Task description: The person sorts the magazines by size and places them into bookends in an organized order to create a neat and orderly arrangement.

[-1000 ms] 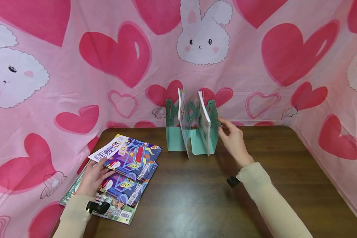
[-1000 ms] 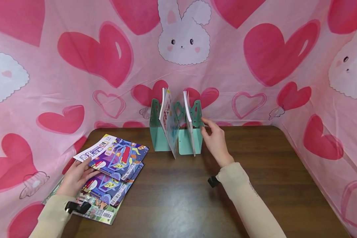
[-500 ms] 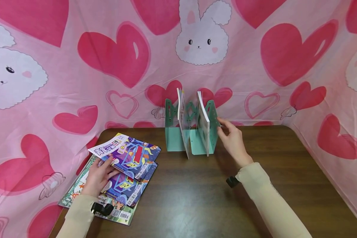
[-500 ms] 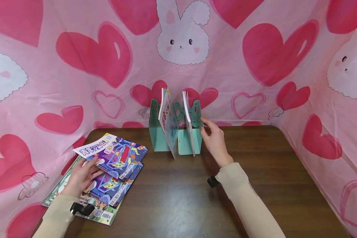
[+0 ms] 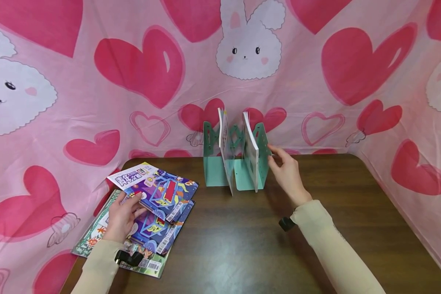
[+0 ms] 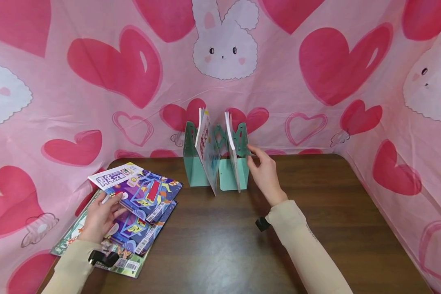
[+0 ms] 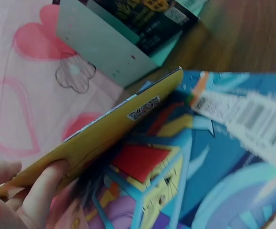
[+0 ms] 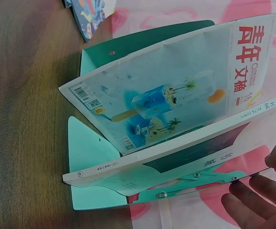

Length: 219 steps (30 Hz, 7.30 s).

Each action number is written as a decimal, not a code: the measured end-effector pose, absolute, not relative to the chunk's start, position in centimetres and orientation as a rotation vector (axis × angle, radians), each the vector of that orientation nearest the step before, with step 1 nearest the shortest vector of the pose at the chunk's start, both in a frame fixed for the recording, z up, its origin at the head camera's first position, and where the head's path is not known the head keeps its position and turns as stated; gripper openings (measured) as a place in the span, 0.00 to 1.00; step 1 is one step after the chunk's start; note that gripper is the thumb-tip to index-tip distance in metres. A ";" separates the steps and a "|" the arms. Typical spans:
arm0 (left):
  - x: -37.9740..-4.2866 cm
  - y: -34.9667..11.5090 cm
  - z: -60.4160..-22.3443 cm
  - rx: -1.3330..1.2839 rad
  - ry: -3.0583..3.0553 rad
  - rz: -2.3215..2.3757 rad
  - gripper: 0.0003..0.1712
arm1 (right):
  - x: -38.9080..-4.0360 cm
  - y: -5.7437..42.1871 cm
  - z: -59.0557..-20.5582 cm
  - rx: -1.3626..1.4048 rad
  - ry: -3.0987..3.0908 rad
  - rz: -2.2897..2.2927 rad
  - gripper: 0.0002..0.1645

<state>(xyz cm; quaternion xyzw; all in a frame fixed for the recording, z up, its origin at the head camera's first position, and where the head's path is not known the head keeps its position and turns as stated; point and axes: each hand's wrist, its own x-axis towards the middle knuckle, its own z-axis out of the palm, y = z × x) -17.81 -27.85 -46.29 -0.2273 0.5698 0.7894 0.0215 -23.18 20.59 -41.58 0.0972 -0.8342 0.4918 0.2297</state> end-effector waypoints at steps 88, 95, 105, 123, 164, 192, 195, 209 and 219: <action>-7.5 -8.8 -36.4 0.851 2.879 2.206 0.37 | -23.1 20.3 -41.2 0.189 -2.293 1.391 0.24; -9.5 -7.2 -37.1 0.861 2.810 2.205 0.38 | -23.0 20.2 -41.2 0.188 -2.309 1.410 0.25; -12.2 -5.9 -38.0 0.772 2.896 2.087 0.39 | -22.8 20.3 -41.5 0.189 -2.330 1.415 0.26; -17.7 -1.9 -40.5 0.908 3.178 1.924 0.41 | -22.7 20.5 -42.1 0.182 -2.300 1.436 0.25; -22.1 1.9 -45.5 0.708 3.436 1.645 0.37 | -23.1 20.3 -42.0 0.186 -2.249 1.442 0.23; -21.1 1.2 -45.0 0.721 3.363 1.508 0.41 | -22.9 20.3 -42.0 0.183 -2.254 1.468 0.23; -20.9 1.1 -44.6 0.732 3.436 1.392 0.39 | -22.9 20.3 -42.0 0.181 -2.255 1.462 0.24; -19.1 -0.6 -42.2 0.705 3.531 1.225 0.21 | -22.7 20.2 -42.5 0.171 -2.258 1.442 0.24; -17.7 -1.8 -40.2 0.802 3.431 1.400 0.11 | -23.0 20.3 -42.3 0.189 -2.243 1.434 0.23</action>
